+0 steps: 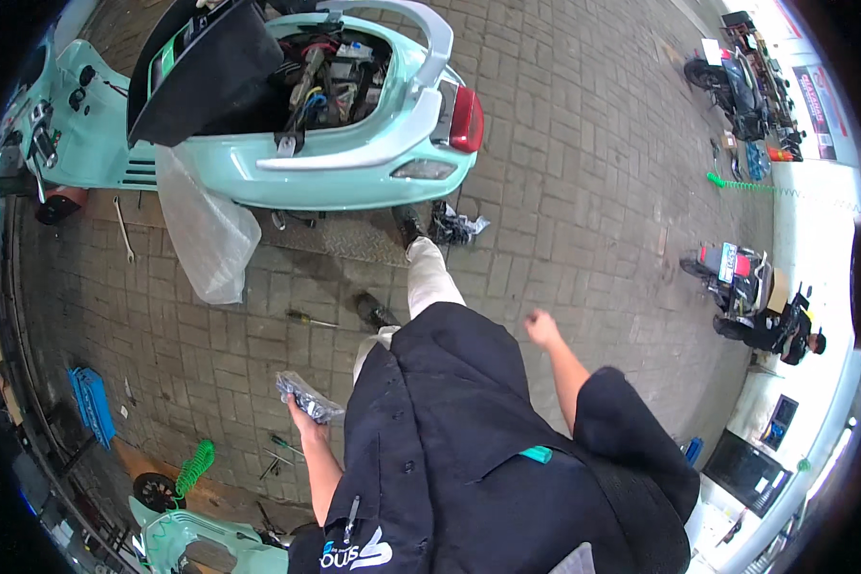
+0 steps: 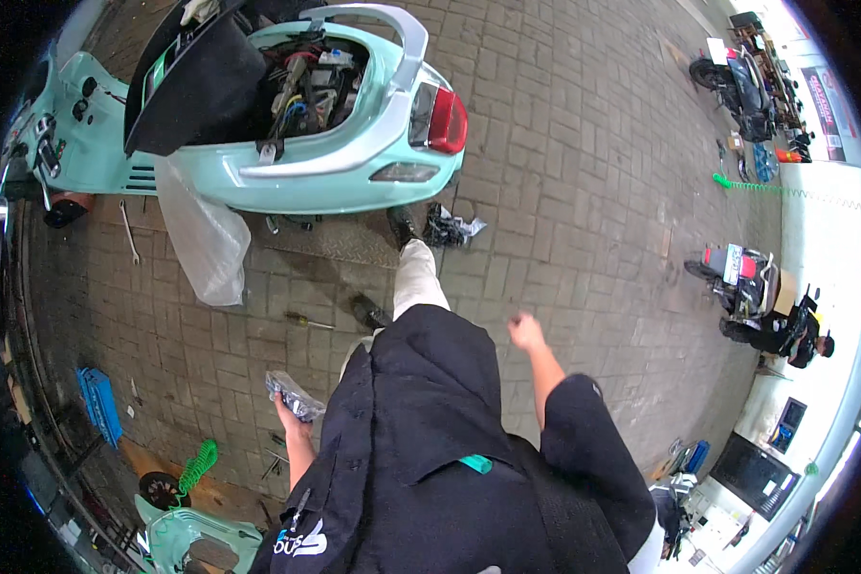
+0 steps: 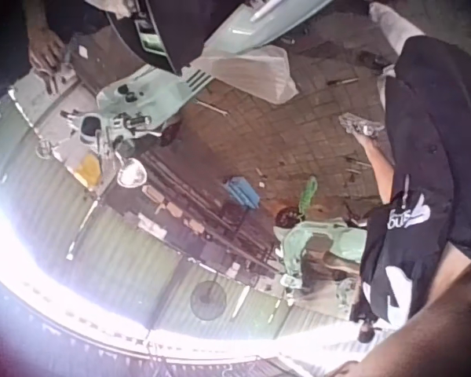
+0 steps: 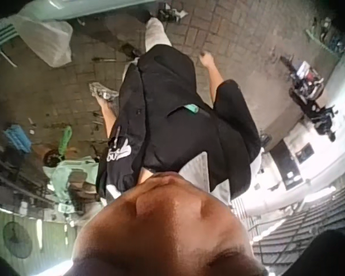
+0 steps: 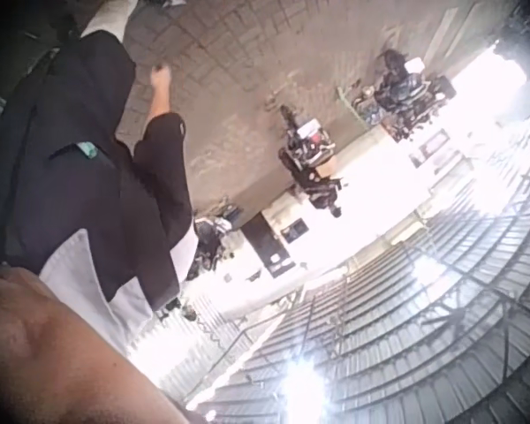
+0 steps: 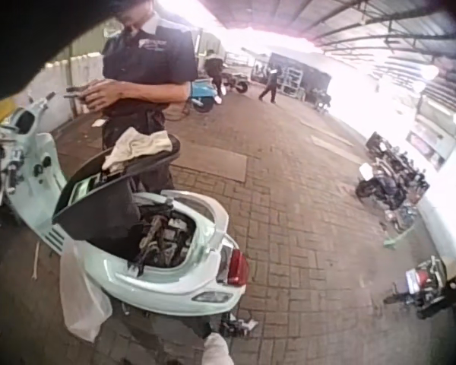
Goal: The person works on the internal components under the seat of a scooter, using a screwdriver to loosen screws and handling various wires and small plastic parts.
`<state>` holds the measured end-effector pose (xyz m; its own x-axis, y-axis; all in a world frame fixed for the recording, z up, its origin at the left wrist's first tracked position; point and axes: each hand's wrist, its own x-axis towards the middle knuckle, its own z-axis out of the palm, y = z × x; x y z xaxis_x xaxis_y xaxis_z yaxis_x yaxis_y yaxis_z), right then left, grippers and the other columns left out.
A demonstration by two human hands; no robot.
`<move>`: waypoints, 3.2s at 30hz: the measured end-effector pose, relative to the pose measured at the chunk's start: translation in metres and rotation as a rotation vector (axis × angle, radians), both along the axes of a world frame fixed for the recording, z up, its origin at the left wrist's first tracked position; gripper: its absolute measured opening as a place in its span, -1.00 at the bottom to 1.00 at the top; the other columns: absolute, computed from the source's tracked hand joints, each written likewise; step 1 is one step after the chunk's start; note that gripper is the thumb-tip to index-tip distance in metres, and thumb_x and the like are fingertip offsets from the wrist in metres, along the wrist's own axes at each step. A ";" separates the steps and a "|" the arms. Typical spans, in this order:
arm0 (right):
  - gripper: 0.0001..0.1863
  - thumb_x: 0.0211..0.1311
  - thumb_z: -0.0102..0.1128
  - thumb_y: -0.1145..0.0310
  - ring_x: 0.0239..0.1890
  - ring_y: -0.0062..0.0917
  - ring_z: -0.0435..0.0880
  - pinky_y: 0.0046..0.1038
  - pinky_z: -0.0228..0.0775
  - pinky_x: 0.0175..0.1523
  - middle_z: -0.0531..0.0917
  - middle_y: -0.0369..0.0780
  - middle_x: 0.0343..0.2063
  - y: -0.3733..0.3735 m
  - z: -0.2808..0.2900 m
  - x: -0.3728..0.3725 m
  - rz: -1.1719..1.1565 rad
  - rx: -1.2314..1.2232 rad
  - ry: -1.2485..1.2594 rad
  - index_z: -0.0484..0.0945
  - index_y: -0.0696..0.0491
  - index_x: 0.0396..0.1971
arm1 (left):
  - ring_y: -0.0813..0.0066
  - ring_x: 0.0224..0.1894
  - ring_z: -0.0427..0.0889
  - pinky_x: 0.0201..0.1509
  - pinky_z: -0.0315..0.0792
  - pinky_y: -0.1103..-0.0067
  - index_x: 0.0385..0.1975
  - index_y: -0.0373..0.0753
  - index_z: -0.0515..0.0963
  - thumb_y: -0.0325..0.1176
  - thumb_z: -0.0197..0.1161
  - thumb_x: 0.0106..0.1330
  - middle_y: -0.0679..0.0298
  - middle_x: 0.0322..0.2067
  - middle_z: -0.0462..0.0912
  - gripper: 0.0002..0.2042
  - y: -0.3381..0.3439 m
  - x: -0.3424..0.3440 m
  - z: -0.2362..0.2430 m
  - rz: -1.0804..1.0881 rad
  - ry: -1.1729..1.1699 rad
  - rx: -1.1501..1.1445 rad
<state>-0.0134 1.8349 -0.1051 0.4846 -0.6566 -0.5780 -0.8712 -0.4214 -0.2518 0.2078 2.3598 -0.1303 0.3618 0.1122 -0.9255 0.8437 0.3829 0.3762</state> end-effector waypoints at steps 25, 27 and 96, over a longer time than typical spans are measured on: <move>-0.60 -0.04 0.22 0.34 -0.18 -0.17 0.55 -0.27 0.34 -0.05 0.59 -0.04 -0.32 -0.070 -0.484 0.167 0.502 -0.040 -0.091 0.47 0.15 -0.15 | 0.30 -0.24 0.58 -0.16 0.39 0.48 -0.18 -0.52 0.49 0.09 0.35 -0.14 0.05 -0.25 0.59 -0.28 -0.013 0.049 -0.470 -0.113 0.033 0.388; -0.38 -0.06 0.24 0.31 -0.01 -0.12 0.43 -0.24 0.28 0.07 0.47 0.02 -0.08 -0.076 -0.535 0.179 0.489 -0.378 -0.080 0.30 0.13 0.06 | 0.28 -0.20 0.56 -0.13 0.38 0.47 -0.16 -0.55 0.47 0.12 0.35 -0.15 0.02 -0.22 0.58 -0.24 -0.017 0.062 -0.516 -0.136 0.064 0.464; -0.82 0.07 -0.14 0.48 -0.47 -0.47 0.48 -0.46 0.32 -0.31 0.54 -0.14 -0.56 0.222 -0.344 0.338 0.705 0.820 -0.700 0.46 0.23 -0.48 | 0.46 -0.20 0.50 -0.08 0.41 0.48 -0.09 -0.22 0.35 -0.32 0.24 0.15 0.30 -0.25 0.49 -0.65 -0.125 0.125 -0.291 0.578 -0.936 -0.114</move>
<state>0.3246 2.0568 -0.4488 0.9420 0.2879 -0.1723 -0.1032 -0.2402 -0.9652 0.3325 2.2348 -0.4211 0.8451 0.4216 -0.3288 -0.0734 0.7006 0.7098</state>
